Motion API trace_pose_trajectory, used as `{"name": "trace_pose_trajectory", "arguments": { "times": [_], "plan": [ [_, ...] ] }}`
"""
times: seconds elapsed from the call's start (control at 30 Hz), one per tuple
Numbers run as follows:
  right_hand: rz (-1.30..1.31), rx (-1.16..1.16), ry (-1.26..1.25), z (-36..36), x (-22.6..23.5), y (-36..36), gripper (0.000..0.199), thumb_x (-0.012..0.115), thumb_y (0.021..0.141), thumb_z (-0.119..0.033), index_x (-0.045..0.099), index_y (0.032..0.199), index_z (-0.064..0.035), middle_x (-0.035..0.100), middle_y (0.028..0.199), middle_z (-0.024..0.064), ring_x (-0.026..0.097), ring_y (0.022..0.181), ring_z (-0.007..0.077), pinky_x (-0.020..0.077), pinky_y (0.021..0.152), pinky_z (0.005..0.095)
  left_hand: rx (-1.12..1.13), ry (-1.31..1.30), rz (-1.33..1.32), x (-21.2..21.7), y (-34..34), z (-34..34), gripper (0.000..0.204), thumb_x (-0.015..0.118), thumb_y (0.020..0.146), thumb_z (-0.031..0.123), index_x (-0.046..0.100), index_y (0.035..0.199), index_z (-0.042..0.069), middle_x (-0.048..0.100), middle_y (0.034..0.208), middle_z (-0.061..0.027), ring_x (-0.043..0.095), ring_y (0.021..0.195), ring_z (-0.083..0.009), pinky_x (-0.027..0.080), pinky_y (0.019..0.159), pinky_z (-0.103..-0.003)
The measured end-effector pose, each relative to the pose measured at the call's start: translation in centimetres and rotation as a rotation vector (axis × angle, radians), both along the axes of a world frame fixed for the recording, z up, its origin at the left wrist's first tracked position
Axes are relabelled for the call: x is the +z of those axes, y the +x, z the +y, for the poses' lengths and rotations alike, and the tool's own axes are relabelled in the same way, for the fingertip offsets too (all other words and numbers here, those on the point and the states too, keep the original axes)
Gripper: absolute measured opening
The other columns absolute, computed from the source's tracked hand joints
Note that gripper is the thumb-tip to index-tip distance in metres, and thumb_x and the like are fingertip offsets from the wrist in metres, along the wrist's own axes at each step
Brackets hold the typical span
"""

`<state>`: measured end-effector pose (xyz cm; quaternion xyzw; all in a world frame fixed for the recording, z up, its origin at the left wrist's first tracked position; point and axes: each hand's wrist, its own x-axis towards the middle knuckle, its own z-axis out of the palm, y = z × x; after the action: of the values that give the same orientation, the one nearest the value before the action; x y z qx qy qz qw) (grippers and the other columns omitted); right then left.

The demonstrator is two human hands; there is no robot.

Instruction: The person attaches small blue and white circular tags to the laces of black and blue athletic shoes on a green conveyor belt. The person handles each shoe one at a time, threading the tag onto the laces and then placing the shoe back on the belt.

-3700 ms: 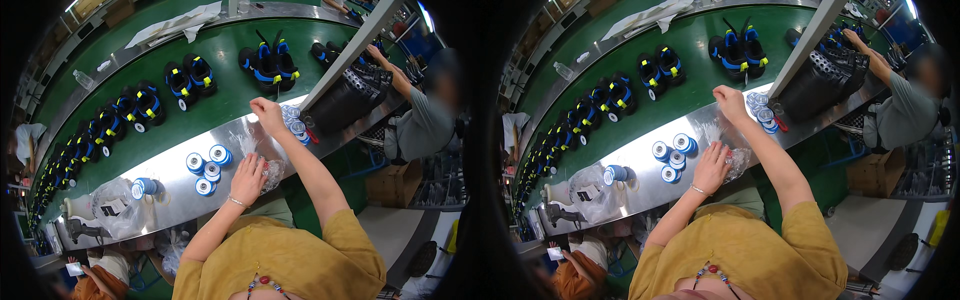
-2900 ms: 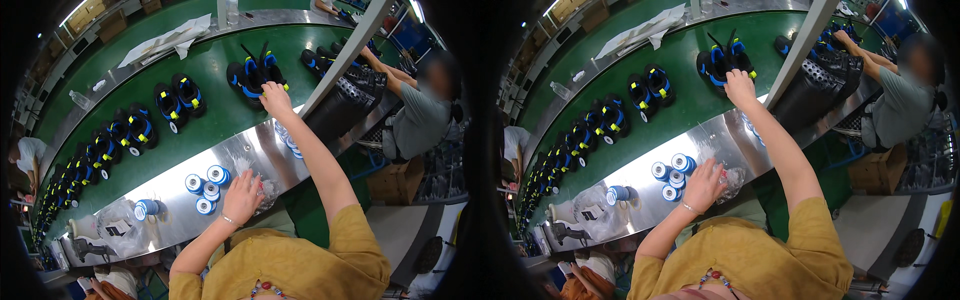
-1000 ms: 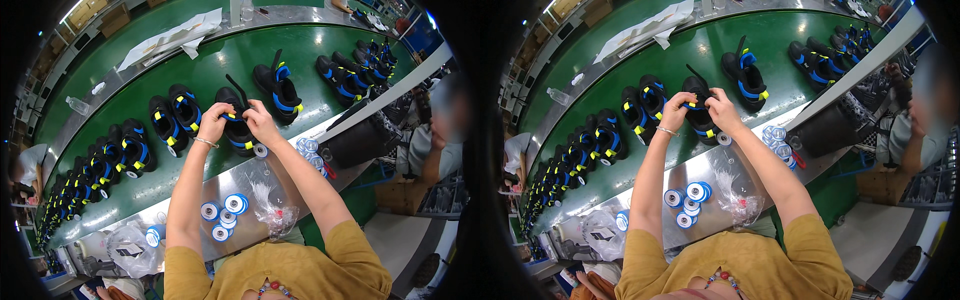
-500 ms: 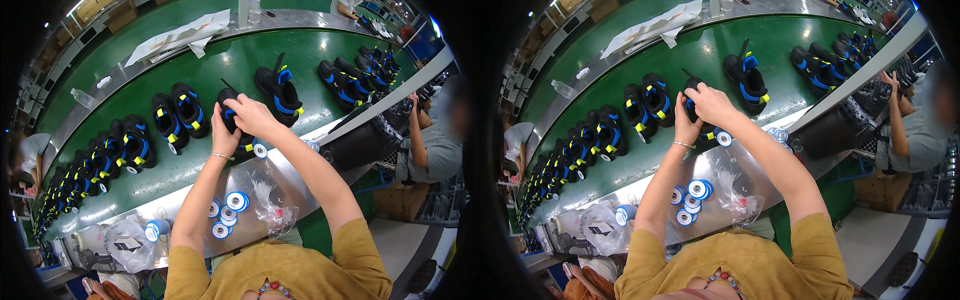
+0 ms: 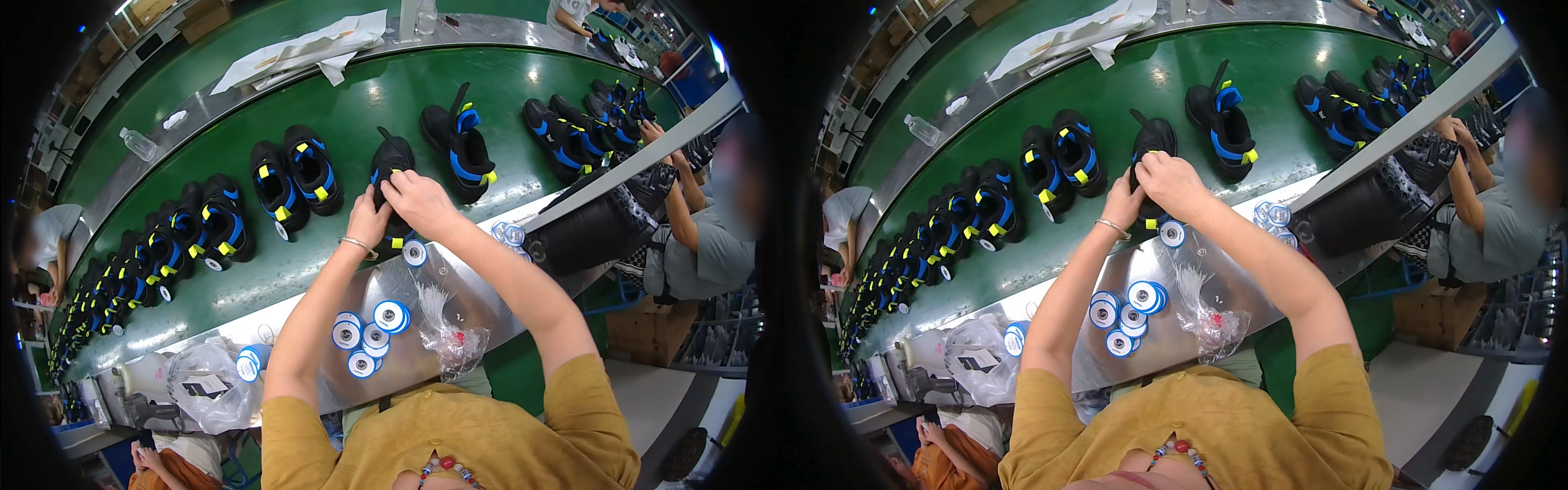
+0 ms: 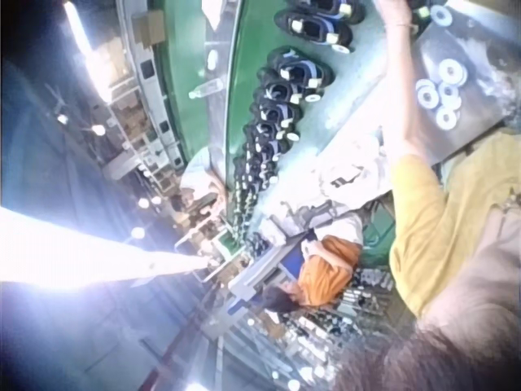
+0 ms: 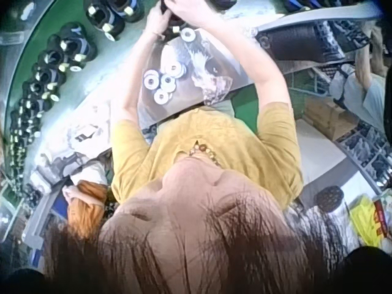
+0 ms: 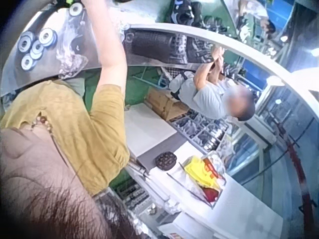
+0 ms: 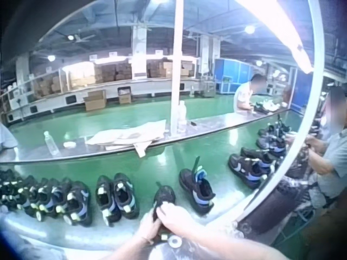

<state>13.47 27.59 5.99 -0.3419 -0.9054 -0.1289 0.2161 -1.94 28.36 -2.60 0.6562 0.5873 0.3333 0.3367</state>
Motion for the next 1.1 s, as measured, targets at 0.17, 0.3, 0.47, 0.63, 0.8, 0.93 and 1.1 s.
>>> {"name": "trace_pose_trajectory", "arguments": {
  "times": [0.17,0.3,0.47,0.63,0.8,0.93,1.1],
  "plan": [
    [0.183,-0.085,-0.034,-1.9,-1.1,3.4,0.044,0.056,0.074,-0.003,0.052,0.117,0.0063,0.055,0.1,0.0152,0.055,0.09,0.0293,0.0493,0.075,0.0356,-0.034,0.001,-0.186,3.1,2.6,-1.6,0.07,0.06,0.086,0.037,0.034,0.14,0.0,0.052,0.121,-0.0317,0.051,0.114,-0.0427,0.041,0.097,-0.041],
    [0.236,-0.078,-0.054,-2.9,-0.1,5.2,0.041,0.057,0.075,0.0,0.053,0.116,0.0069,0.058,0.105,0.0176,0.057,0.092,0.0309,0.0493,0.079,0.0366,-0.062,0.012,-0.199,3.2,3.3,-1.3,0.067,0.063,0.084,0.032,0.038,0.141,0.011,0.054,0.117,-0.031,0.054,0.11,-0.0412,0.042,0.095,-0.041],
    [0.972,-0.437,-0.443,-2.4,1.4,8.1,0.029,0.065,0.085,-0.012,0.058,0.107,0.0047,0.061,0.078,0.0126,0.061,0.069,0.0226,0.0481,0.063,0.0337,-0.035,0.083,-0.078,3.6,3.4,-1.4,0.065,0.065,0.082,0.03,0.041,0.14,0.016,0.054,0.112,-0.0281,0.05,0.109,-0.0411,0.04,0.096,-0.042],
    [0.729,-0.328,-0.397,0.4,-0.4,7.7,0.023,0.064,0.083,-0.01,0.061,0.1,0.0055,0.058,0.08,0.0148,0.058,0.069,0.029,0.0458,0.063,0.0366,-0.008,0.253,0.175,2.6,3.4,-1.9,0.069,0.069,0.077,0.031,0.042,0.14,0.02,0.049,0.116,-0.0279,0.048,0.106,-0.0415,0.039,0.094,-0.045],
    [0.621,-0.071,-0.223,0.3,-0.3,5.8,0.016,0.061,0.081,0.0,0.062,0.097,0.0041,0.056,0.079,0.0148,0.057,0.069,0.0316,0.0458,0.062,0.0358,0.048,0.326,0.348,3.1,4.3,-3.1,0.071,0.07,0.073,0.027,0.043,0.139,0.023,0.045,0.12,-0.0293,0.046,0.108,-0.0427,0.039,0.092,-0.048],
    [0.346,-0.016,-0.222,-0.6,-0.3,5.7,0.021,0.06,0.08,0.003,0.06,0.101,0.0069,0.054,0.084,0.0151,0.057,0.079,0.032,0.0482,0.071,0.0386,0.058,0.297,0.37,3.5,4.8,-3.8,0.072,0.071,0.071,0.027,0.044,0.138,0.021,0.043,0.121,-0.0293,0.044,0.107,-0.0427,0.039,0.091,-0.048],
    [0.113,-0.024,-0.265,-1.1,0.4,6.2,0.04,0.06,0.073,0.004,0.055,0.112,0.0092,0.053,0.094,0.0157,0.055,0.091,0.0303,0.048,0.079,0.0374,0.099,0.33,0.295,2.9,5.0,-4.0,0.071,0.073,0.071,0.027,0.046,0.136,0.014,0.046,0.12,-0.0292,0.045,0.11,-0.0423,0.037,0.095,-0.046]
  ]
}}
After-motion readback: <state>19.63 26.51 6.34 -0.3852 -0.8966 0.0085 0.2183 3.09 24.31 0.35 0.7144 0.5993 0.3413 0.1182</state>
